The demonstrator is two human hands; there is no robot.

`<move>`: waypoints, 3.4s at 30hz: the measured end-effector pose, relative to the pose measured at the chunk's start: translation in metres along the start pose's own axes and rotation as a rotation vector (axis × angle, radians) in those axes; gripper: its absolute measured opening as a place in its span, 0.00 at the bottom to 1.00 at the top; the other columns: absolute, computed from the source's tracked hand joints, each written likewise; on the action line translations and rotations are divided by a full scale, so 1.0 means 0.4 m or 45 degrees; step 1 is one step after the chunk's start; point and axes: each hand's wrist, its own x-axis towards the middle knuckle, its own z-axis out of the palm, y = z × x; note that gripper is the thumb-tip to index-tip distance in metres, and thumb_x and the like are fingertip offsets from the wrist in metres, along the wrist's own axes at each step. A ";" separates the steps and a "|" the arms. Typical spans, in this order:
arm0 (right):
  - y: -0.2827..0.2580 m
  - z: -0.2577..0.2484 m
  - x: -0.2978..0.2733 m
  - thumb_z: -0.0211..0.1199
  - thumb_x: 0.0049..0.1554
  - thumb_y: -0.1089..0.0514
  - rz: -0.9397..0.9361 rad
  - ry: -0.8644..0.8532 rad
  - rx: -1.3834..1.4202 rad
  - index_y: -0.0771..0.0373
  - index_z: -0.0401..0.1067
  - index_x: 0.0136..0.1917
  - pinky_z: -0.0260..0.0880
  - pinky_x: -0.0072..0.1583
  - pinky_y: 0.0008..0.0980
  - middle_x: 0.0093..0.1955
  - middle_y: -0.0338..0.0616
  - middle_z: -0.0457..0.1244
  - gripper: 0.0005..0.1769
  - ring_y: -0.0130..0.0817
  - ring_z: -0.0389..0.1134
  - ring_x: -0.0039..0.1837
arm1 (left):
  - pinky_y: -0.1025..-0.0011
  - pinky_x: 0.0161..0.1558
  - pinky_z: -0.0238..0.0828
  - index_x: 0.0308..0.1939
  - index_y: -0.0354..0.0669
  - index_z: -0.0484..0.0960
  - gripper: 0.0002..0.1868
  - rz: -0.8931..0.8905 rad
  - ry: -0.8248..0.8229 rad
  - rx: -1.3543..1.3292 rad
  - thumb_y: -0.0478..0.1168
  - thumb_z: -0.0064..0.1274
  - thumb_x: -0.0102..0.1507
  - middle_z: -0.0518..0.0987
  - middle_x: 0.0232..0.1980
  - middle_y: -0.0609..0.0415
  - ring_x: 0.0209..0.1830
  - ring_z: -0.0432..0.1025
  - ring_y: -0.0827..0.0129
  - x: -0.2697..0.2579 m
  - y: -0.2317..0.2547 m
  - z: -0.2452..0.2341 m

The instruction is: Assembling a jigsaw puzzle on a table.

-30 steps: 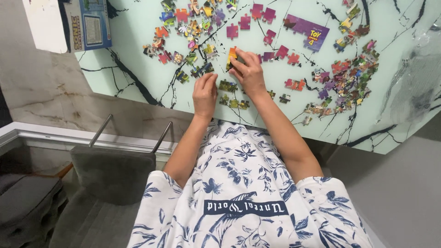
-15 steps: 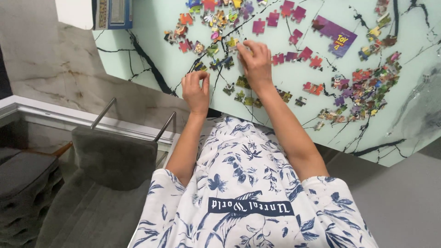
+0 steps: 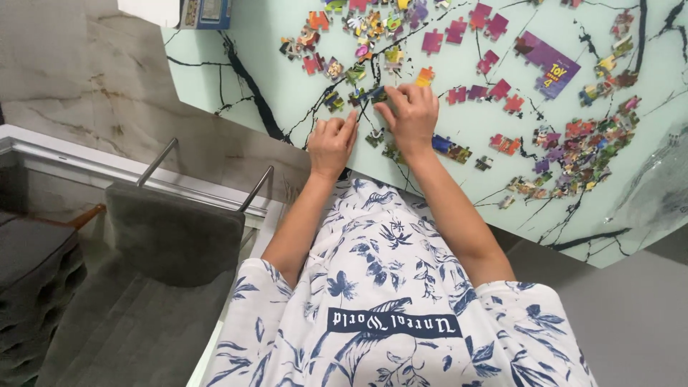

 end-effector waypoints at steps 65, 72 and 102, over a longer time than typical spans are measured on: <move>-0.109 0.130 0.169 0.63 0.65 0.51 0.060 -0.146 -0.303 0.48 0.63 0.78 0.61 0.37 0.42 0.26 0.39 0.61 0.29 0.38 0.63 0.28 | 0.59 0.54 0.60 0.69 0.64 0.77 0.25 -0.097 -0.133 0.178 0.44 0.58 0.67 0.70 0.53 0.60 0.52 0.63 0.62 0.359 -0.151 0.023; -0.054 0.113 0.149 0.63 0.67 0.51 0.224 -0.056 -0.263 0.50 0.63 0.78 0.62 0.35 0.42 0.27 0.42 0.62 0.29 0.40 0.65 0.29 | 0.58 0.55 0.60 0.64 0.65 0.79 0.23 -0.103 -0.021 0.254 0.42 0.57 0.65 0.71 0.60 0.57 0.54 0.64 0.60 0.334 -0.166 0.010; 0.019 0.021 0.186 0.64 0.63 0.52 0.507 -0.070 -0.172 0.49 0.75 0.69 0.66 0.34 0.45 0.24 0.47 0.63 0.21 0.47 0.65 0.26 | 0.60 0.53 0.59 0.70 0.60 0.77 0.31 0.160 -0.312 0.078 0.32 0.51 0.63 0.70 0.56 0.58 0.54 0.64 0.61 0.406 -0.020 0.102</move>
